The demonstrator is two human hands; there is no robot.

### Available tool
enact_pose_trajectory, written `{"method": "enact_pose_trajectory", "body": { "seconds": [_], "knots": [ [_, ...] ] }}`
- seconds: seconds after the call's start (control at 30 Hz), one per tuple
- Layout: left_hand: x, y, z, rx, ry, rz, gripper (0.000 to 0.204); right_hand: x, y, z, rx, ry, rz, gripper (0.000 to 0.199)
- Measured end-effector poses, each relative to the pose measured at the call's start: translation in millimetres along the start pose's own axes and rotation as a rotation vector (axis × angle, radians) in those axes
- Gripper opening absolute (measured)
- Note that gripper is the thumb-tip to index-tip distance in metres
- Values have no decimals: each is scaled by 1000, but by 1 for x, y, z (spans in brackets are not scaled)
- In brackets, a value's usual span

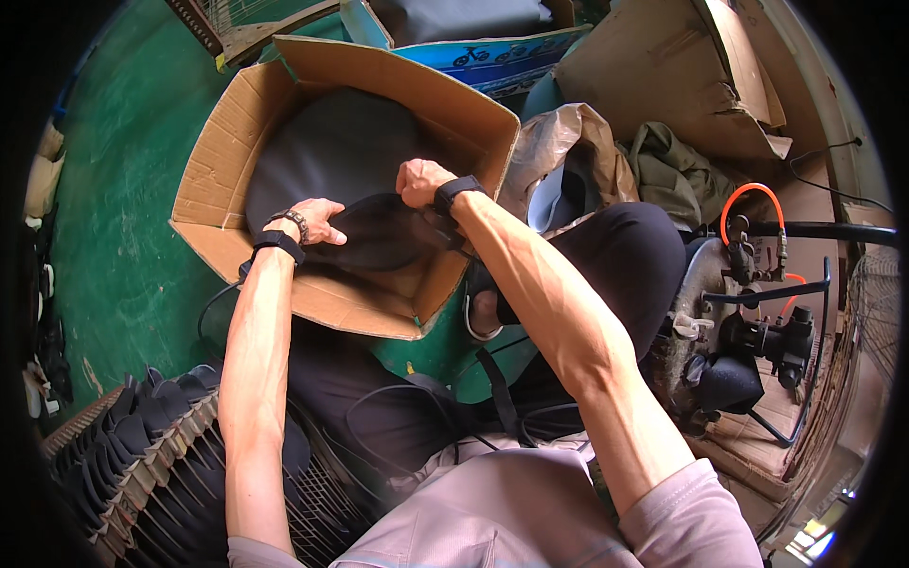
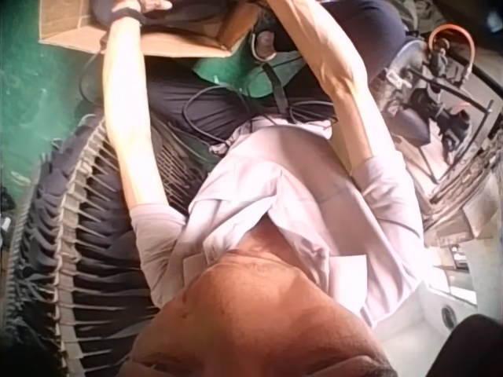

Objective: The person sprays a black, heart-shaped object with a spray gun, then places it on a metal rack. The person repeats this process for several objects, moving them from a cardboard box to the rack. The person also handles a larger, curved black object, placing it on the rack.

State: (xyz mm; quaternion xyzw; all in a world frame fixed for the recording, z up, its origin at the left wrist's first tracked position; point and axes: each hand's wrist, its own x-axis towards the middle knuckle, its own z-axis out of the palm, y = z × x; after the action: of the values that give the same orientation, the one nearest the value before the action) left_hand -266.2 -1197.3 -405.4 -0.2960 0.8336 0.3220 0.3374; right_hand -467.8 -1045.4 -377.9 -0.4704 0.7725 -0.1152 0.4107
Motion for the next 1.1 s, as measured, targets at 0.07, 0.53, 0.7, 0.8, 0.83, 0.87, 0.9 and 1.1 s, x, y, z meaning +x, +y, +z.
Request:
{"method": "enact_pose_trajectory", "body": {
  "seconds": [0.07,0.53,0.7,0.8,0.83,0.87,0.9,1.1],
  "knots": [
    [-9,-3,-2,-20,-6,-19,76,-1,-8,2,-8,-74,-18,39],
    [-27,6,-15,-75,-44,-5,75,0,-15,22,-212,-67,-149,54],
    [-13,-11,-3,-142,50,82,73,-6,-23,30,-251,131,-147,69],
    [-29,9,-16,-158,-4,113,73,-9,-25,27,-330,66,-207,72],
    [-28,5,-12,-120,18,95,72,-10,-30,27,-357,24,-252,70],
    [-23,3,-5,-81,38,82,71,-10,-32,33,-437,13,-288,56],
    [-18,-1,0,-42,58,69,69,-9,-35,39,-482,-5,-320,52],
    [-14,9,5,153,47,148,50,-13,-42,74,-829,-50,-563,31]
  ]
}}
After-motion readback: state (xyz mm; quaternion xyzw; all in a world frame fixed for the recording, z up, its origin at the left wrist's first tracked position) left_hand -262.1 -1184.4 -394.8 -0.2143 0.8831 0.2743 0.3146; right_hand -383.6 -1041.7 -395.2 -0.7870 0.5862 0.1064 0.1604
